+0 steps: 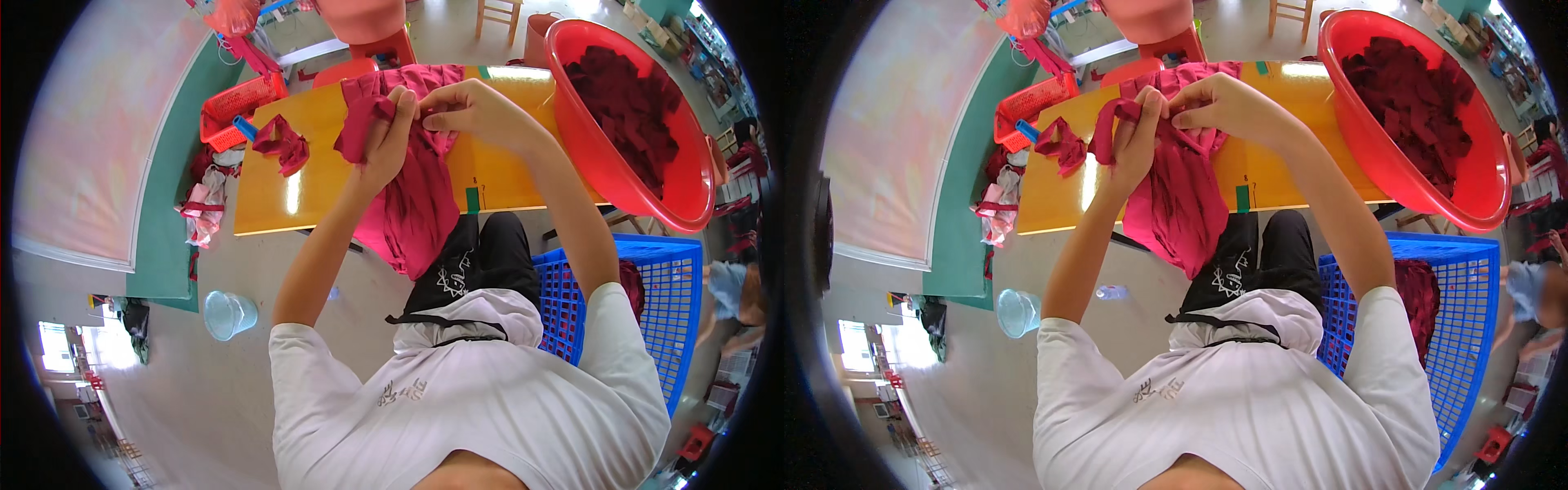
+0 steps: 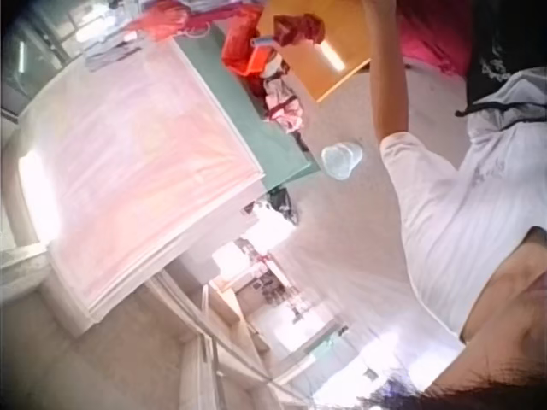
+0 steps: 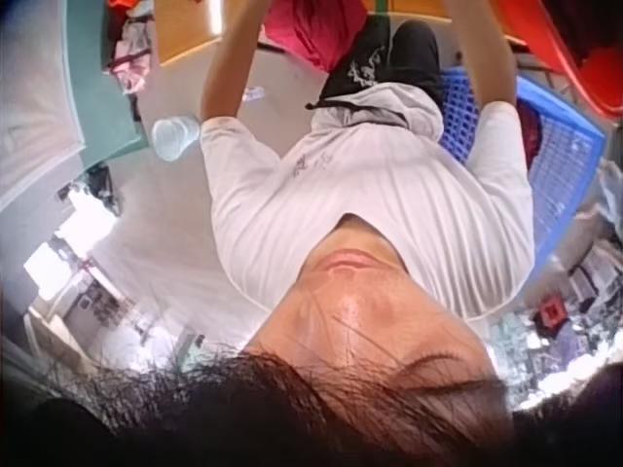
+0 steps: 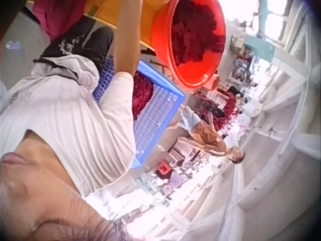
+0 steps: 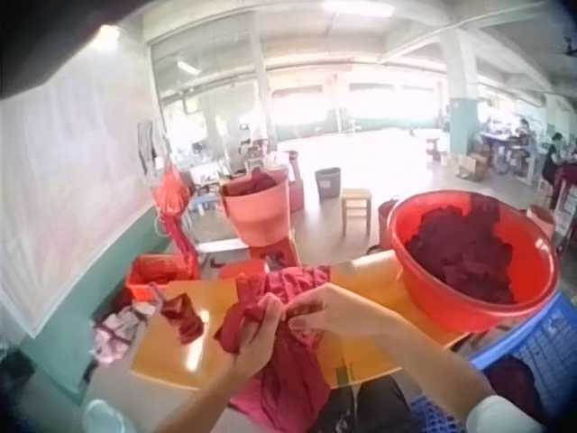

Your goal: Tying and bundling small red fabric pieces onto a longer strip at a factory workbench.

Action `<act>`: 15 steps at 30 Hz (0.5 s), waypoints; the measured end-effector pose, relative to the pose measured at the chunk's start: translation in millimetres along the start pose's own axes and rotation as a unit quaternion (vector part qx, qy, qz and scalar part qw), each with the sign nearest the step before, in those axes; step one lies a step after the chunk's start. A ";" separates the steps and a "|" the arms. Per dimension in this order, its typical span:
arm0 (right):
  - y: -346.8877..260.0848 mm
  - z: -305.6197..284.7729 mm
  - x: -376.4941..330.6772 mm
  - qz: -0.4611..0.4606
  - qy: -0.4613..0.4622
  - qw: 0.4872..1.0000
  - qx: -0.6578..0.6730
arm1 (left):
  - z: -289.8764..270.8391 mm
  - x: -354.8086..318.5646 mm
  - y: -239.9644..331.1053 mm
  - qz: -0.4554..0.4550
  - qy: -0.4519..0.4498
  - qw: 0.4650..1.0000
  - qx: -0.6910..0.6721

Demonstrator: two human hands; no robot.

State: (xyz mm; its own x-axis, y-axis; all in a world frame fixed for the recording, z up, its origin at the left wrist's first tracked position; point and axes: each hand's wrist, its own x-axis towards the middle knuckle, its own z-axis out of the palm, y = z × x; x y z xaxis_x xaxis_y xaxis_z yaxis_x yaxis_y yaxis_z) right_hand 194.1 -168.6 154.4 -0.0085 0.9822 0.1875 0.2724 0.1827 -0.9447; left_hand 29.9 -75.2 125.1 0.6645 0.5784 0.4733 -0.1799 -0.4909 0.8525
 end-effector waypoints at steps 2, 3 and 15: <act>0.3 1.0 1.4 0.023 0.011 0.997 -0.078 | 3.8 -0.4 1.0 0.019 0.021 0.999 0.018; -0.7 1.2 1.8 0.044 0.028 0.985 -0.162 | 3.9 -0.8 1.4 0.026 0.033 0.998 0.044; -13.1 21.8 -30.3 0.051 0.094 0.992 -0.068 | -36.6 -9.0 -13.1 -0.299 -0.109 0.895 -0.311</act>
State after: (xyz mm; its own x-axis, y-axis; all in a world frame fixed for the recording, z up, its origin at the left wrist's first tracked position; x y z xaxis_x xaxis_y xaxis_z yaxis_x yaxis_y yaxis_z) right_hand 169.8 -199.9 155.2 0.2016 0.9676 0.1522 0.3906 0.0630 -0.9184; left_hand -0.2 -50.2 117.8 0.8905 0.4425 -0.1059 -0.0691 0.3616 0.9298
